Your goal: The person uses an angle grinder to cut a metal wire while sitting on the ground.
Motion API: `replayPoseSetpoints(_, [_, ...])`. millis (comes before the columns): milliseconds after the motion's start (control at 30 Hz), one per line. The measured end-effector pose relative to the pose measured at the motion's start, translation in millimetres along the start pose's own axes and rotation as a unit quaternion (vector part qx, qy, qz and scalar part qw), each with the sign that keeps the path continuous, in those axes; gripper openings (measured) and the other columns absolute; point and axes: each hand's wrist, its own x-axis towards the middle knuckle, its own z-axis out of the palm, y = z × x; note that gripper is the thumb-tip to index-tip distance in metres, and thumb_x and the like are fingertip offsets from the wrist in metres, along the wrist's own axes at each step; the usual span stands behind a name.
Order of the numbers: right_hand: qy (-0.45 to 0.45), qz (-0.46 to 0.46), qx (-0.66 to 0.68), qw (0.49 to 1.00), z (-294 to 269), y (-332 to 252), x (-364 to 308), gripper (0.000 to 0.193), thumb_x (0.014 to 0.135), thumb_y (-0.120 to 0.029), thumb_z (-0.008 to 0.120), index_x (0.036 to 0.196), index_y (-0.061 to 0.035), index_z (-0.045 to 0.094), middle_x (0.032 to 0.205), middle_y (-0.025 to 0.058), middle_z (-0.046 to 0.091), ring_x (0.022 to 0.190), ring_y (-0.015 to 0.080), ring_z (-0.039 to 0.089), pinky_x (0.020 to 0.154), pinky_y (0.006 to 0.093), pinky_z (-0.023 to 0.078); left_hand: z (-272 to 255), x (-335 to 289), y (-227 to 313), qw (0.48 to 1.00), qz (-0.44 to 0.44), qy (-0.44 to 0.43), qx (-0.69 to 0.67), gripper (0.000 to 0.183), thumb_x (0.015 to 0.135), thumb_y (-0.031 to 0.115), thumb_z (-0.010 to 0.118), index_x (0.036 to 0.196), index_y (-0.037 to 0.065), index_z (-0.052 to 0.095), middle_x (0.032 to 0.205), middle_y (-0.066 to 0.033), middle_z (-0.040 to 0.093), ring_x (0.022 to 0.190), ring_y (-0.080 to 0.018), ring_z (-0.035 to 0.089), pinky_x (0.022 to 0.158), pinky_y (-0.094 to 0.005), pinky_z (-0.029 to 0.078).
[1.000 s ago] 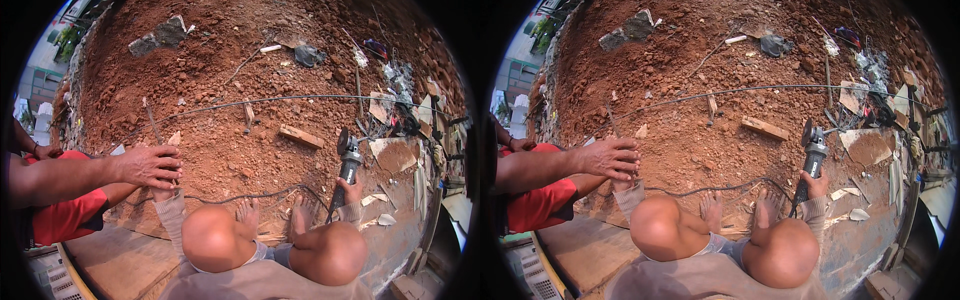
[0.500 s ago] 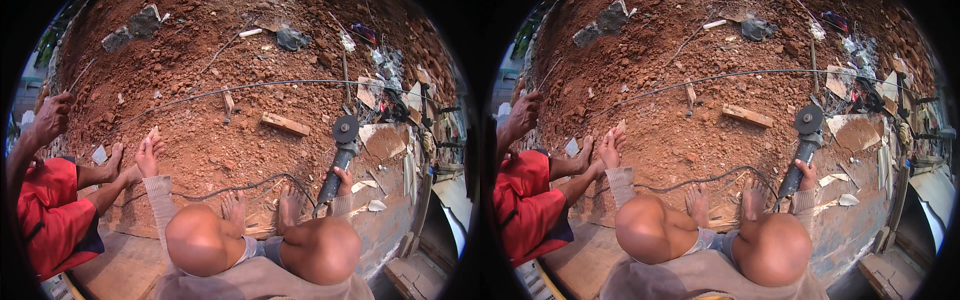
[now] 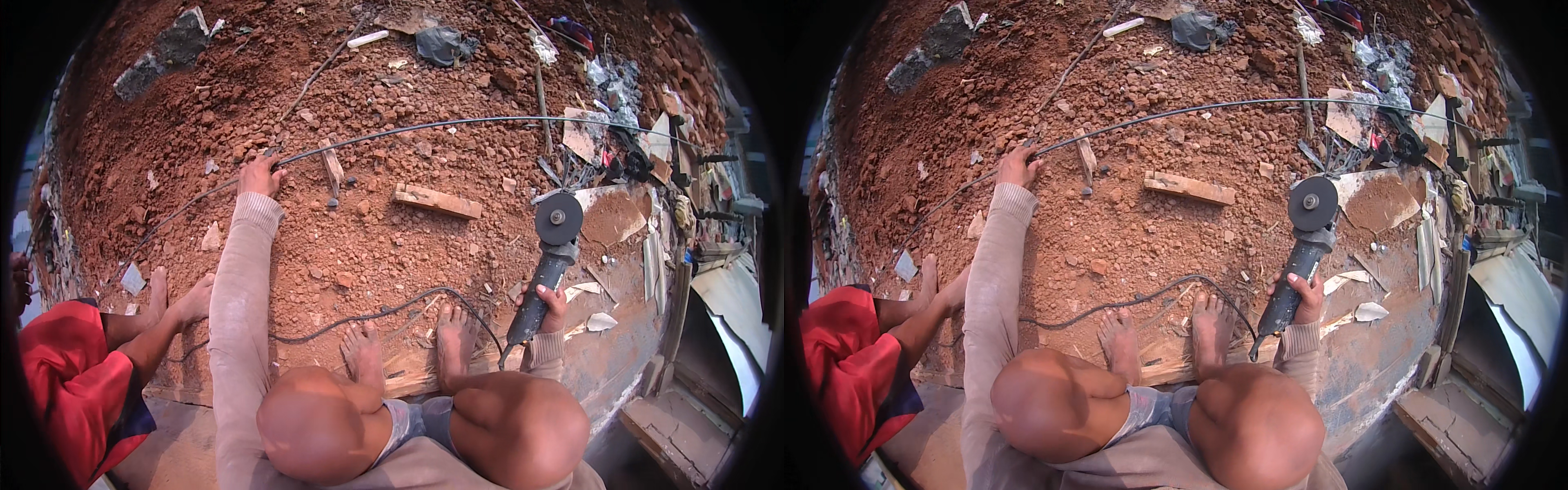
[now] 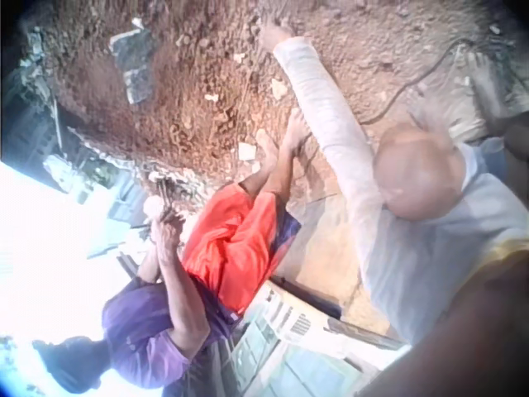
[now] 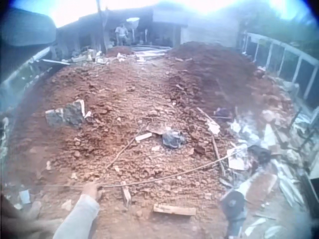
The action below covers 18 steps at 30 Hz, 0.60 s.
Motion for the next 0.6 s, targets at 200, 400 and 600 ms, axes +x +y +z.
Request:
replayPoseSetpoints(200, [0.023, 0.018, -0.012, 1.000, -0.4, -1.8, -1.7, 0.035, 0.080, -0.013, 0.067, 0.104, 0.0024, 0.047, 0.082, 0.0186, 0.064, 0.061, 0.0280, 0.068, 0.054, 0.0383, 0.060, 2.1, 10.4, -18.4, 0.994, 0.055, 0.007, -0.092, 0.027, 0.088, 0.030, 0.069, 0.102, 0.007, 0.071, 0.093, -0.0160, 0.068, 0.088, -0.0335, 0.064, 0.078, -0.0429, 0.050])
replayPoseSetpoints(400, [0.024, 0.025, -0.015, 0.999, -0.6, -2.2, -2.1, 0.034, 0.080, -0.014, 0.065, 0.104, 0.0034, 0.048, 0.082, 0.0193, 0.064, 0.062, 0.0281, 0.068, 0.054, 0.0389, 0.060, -2.0, -9.1, -30.6, 0.973, 0.054, -0.066, -0.215, 0.025, 0.089, 0.024, 0.069, 0.094, 0.000, 0.068, 0.077, -0.0123, 0.066, 0.069, -0.0258, 0.060, 0.069, -0.0356, 0.048])
replayPoseSetpoints(600, [-0.025, 0.019, 0.026, 0.999, 3.7, -1.3, 0.7, 0.033, 0.079, -0.014, 0.065, 0.103, 0.0043, 0.051, 0.083, 0.0192, 0.065, 0.064, 0.0280, 0.068, 0.057, 0.0385, 0.060, -38.0, -63.9, 5.3, 0.982, 0.096, -0.052, -0.151, 0.020, 0.093, 0.019, 0.062, 0.097, 0.000, 0.063, 0.081, -0.0087, 0.063, 0.080, -0.0157, 0.061, 0.069, -0.0294, 0.047])
